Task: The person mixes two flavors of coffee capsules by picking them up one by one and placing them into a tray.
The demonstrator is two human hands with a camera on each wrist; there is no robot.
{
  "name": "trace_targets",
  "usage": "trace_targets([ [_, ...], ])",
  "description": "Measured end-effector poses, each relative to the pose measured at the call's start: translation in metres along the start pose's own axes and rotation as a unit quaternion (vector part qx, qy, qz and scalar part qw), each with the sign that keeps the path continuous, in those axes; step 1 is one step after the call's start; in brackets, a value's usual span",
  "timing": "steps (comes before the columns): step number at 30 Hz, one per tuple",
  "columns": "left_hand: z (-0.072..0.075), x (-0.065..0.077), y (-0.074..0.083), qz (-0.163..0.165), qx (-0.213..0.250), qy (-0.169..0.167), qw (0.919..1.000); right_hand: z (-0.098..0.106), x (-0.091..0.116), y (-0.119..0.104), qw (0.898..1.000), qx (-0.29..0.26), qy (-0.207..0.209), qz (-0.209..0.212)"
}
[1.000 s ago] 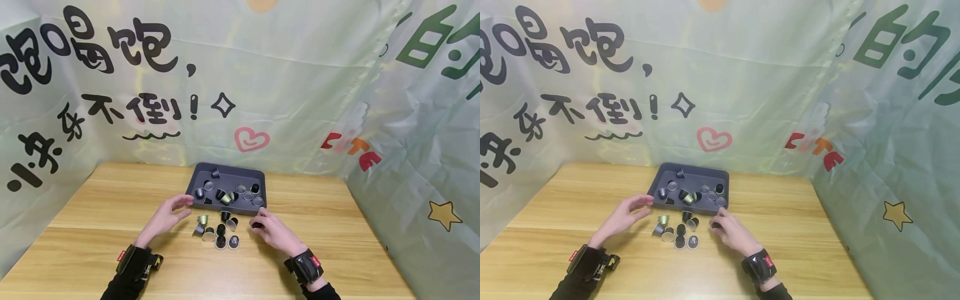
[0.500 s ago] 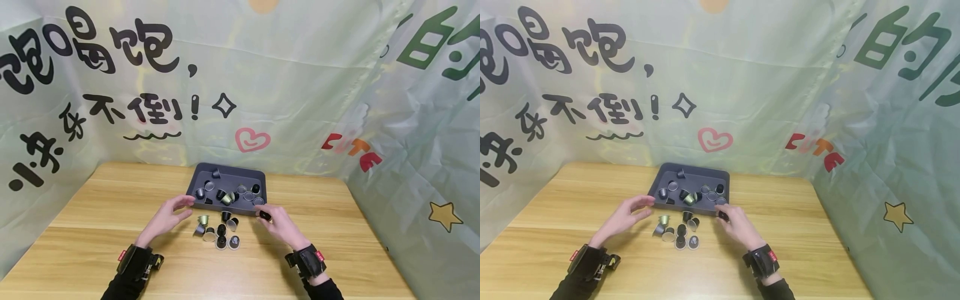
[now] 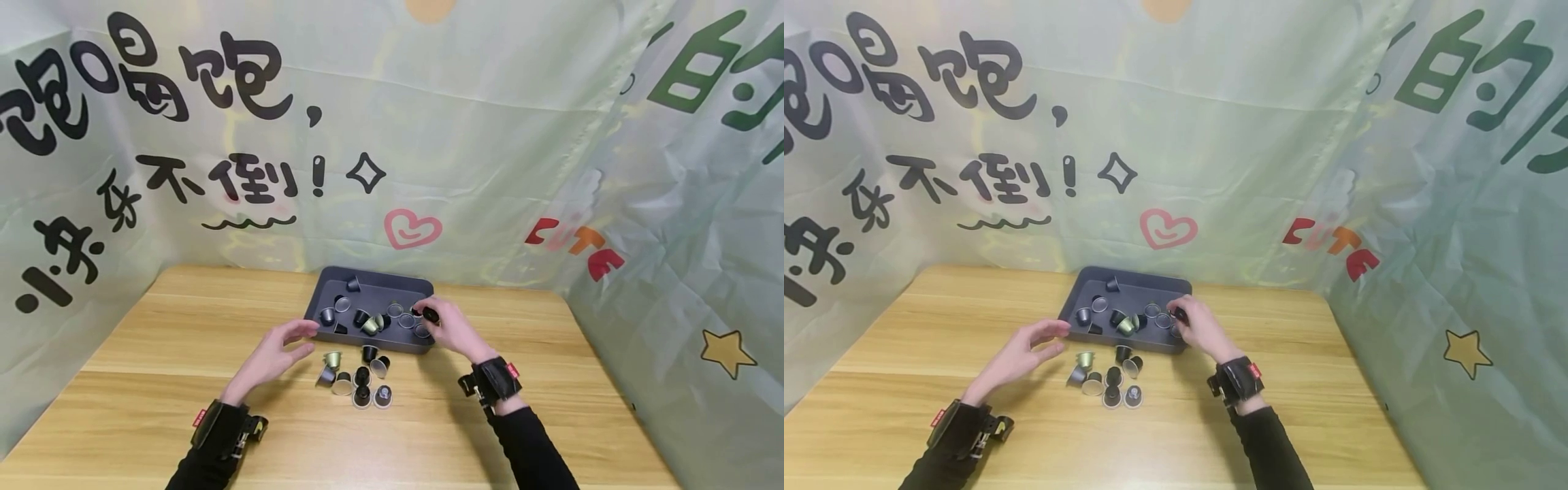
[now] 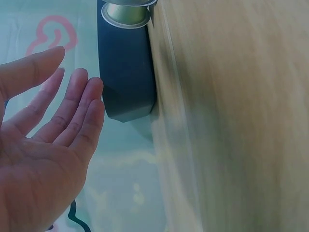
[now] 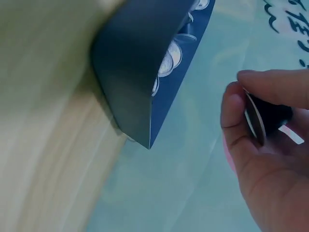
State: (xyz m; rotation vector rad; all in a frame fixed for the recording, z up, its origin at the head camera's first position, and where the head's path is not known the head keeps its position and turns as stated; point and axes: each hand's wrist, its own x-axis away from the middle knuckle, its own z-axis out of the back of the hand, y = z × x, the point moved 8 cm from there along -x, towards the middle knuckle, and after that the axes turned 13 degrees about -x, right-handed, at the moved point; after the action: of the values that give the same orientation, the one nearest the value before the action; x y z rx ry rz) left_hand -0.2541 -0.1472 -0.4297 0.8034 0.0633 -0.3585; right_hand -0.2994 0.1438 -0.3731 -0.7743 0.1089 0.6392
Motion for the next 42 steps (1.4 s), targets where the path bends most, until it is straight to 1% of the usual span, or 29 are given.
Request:
trace_targets([
  [3,0.0,0.0,-0.001,0.001,-0.002,0.003,1.0,0.0,-0.015,0.011,0.999,0.005,-0.025,-0.024],
  [7,-0.001,0.0,-0.002,-0.006,-0.005,0.005,1.0,-0.001,-0.03,0.022,0.998,0.013,-0.05,-0.044],
  [12,-0.001,0.0,-0.003,-0.008,-0.006,0.006,0.9999,0.0,-0.043,0.031,0.996,0.012,-0.061,-0.065],
  [17,-0.001,-0.001,-0.004,0.001,0.002,0.004,1.0,0.002,-0.053,0.037,0.995,0.013,-0.064,-0.078],
  [21,-0.001,0.0,-0.004,0.001,-0.002,0.001,1.0,0.001,-0.06,0.044,0.993,0.015,-0.069,-0.097],
  [25,0.0,0.0,-0.003,-0.005,-0.007,0.002,1.0,-0.002,-0.066,0.049,0.99,0.033,-0.078,-0.112],
  [28,0.0,0.0,-0.003,-0.001,-0.003,0.003,1.0,-0.005,-0.071,0.049,0.989,0.048,-0.079,-0.12],
  [36,-0.001,0.001,-0.003,0.003,-0.003,0.002,1.0,-0.021,-0.079,0.058,0.983,0.063,-0.084,-0.147],
  [42,-0.002,0.0,-0.003,0.006,-0.002,0.0,1.0,-0.03,-0.08,0.066,0.979,0.084,-0.094,-0.157],
])
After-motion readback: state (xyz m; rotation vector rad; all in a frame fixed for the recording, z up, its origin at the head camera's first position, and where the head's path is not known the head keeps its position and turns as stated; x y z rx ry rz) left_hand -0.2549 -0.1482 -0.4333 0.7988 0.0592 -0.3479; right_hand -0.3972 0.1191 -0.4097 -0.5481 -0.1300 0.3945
